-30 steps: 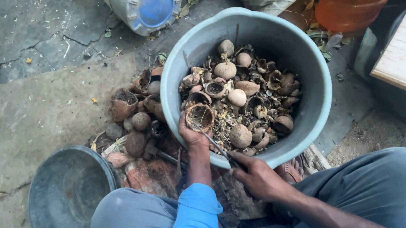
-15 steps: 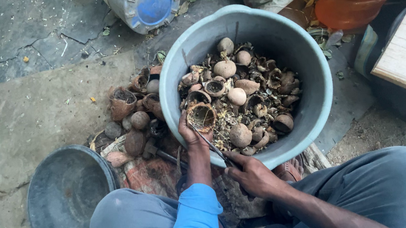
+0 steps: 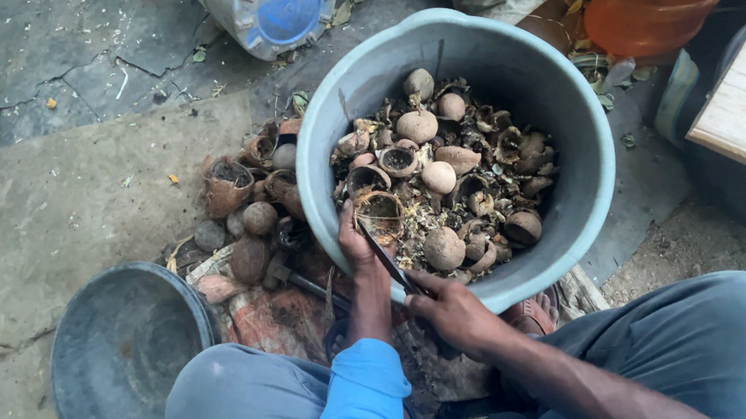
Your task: The person uses a knife to cut open hard-shelled palm nuts, extracting the inner kernels and placing the shells and kernels into a grey bucket.
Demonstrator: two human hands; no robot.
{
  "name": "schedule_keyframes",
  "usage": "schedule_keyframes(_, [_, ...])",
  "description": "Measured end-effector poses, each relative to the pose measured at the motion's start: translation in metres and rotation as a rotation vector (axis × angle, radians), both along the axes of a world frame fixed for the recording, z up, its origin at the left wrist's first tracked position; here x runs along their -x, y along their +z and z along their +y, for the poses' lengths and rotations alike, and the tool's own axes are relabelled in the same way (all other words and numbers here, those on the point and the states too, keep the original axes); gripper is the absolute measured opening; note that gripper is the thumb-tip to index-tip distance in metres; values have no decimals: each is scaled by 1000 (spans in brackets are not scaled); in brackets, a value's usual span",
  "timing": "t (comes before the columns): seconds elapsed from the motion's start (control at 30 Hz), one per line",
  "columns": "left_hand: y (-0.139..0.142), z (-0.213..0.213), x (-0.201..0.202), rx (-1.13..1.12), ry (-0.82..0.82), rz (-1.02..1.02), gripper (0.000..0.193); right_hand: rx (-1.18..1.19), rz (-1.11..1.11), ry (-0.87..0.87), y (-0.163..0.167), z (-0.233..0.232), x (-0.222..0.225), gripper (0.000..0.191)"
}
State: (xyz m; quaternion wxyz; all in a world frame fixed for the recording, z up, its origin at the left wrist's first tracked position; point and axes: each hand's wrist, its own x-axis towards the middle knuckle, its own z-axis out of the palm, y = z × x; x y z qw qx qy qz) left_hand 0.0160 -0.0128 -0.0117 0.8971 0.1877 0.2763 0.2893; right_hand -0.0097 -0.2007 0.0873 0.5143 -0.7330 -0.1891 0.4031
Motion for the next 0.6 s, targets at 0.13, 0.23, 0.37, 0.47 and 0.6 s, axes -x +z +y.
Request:
schedule_keyframes(0.13, [-1,2,-3,-29,-22,-174,42,198,441,-34,22,4,-6,59])
schedule_keyframes(0.23, [-1,3,-3,18,-33,-127,39,189,526,-64,35,3,-15,61])
schedule_keyframes(0.37, [2,4,-1,115,-69,-150,46,155,483,-23,28,-6,-12,59])
schedule_keyframes(0.47, [10,1,0,170,-37,-217,51,188,302,21,8,-11,-3,58])
schedule_keyframes(0.6, [16,-2,-1,389,-88,-239,54,24,-455,58,-14,-17,-15,56])
